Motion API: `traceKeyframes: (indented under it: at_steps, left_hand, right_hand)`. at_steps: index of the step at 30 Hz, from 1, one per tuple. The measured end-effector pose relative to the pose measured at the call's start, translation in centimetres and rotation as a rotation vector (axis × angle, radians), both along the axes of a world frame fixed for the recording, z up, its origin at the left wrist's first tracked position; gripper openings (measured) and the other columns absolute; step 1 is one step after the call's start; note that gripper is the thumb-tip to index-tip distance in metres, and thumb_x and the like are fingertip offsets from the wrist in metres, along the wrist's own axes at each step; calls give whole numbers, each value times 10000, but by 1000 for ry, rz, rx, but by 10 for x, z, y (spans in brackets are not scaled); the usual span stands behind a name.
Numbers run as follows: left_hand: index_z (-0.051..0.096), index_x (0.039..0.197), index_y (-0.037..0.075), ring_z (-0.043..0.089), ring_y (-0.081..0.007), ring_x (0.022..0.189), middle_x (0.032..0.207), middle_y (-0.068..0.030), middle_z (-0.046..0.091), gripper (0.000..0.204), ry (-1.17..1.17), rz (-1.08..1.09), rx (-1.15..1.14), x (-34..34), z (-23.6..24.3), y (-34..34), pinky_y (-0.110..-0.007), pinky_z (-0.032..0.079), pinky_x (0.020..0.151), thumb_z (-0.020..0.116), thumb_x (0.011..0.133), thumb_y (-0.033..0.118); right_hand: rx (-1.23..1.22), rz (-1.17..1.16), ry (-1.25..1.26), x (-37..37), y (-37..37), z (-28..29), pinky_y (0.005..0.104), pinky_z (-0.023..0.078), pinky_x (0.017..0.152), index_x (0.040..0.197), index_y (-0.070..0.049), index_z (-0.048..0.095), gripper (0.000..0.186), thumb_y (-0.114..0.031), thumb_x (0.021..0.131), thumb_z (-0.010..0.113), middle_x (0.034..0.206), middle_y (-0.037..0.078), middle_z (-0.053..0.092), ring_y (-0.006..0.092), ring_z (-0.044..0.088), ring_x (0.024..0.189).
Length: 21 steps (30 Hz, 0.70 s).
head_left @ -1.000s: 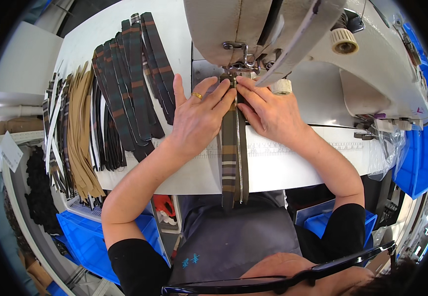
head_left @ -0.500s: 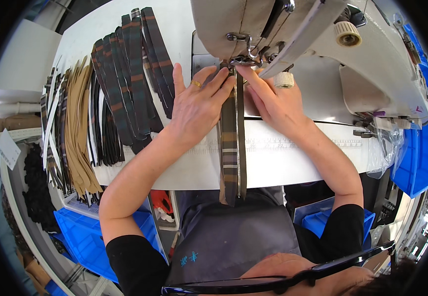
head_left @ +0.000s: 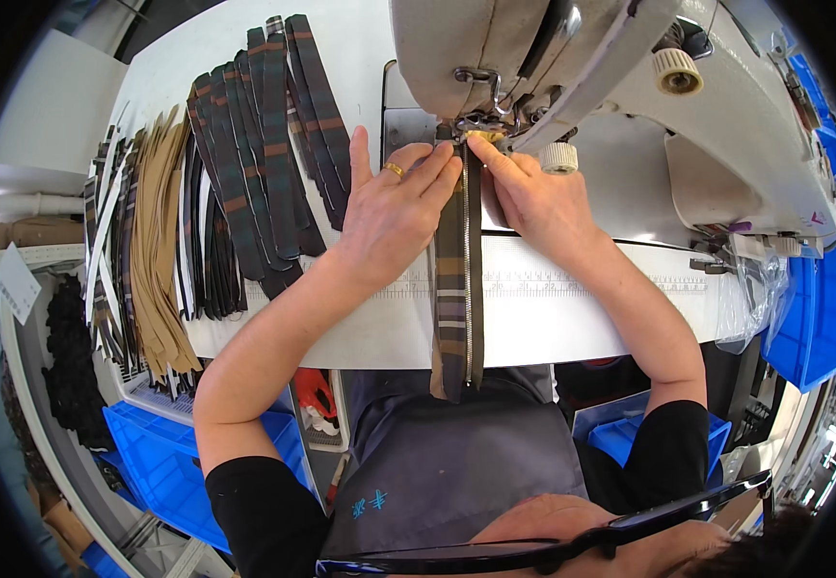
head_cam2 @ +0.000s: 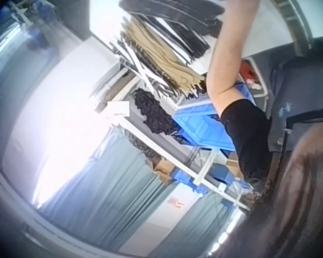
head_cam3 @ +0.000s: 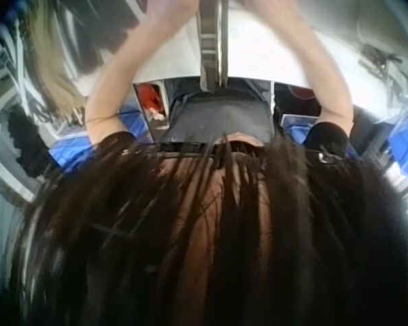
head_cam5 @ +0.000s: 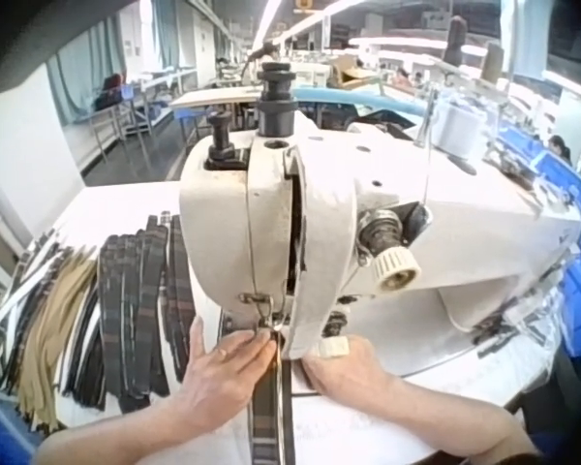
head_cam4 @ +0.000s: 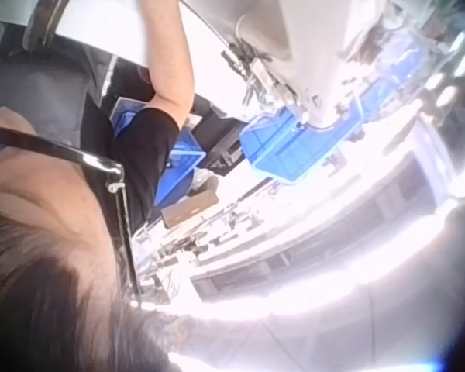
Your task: Sewing together leather and fabric components using an industrial sewing machine.
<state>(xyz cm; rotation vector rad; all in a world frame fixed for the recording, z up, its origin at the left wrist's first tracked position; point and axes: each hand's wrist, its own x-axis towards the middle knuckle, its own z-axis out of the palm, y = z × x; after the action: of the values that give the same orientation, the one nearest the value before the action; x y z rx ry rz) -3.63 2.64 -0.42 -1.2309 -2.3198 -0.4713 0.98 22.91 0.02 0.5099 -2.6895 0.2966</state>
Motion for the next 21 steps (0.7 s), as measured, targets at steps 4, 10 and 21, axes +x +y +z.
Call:
traceKeyframes:
  at_steps: [4,10,21]
  left_hand:
    - [639,1109,48,566,-163,1080,1145,-20,644,340,28,9,-40,-3,-2,0,-649,168,1059,610,772,79]
    - [637,1045,76,576,-252,1032,1102,-32,622,224,36,-39,27,3,4,2,-575,261,990,644,840,168]
    - [654,1025,-9,585,-248,933,1048,-103,593,336,-253,-257,119,113,2,-65,-393,488,782,688,693,31]
  right_hand:
    - [-162,33,36,-1,2,-5,313,472,482,1306,-217,555,455,-85,874,610,770,23,600,185,564,532]
    - [-544,-6,-205,17,4,11,358,505,648,1104,-84,645,249,-74,855,630,848,94,637,253,641,745]
    - [-139,338,-29,161,-25,-6,411,466,970,1156,-31,616,380,-89,784,669,1235,130,590,317,514,1235]
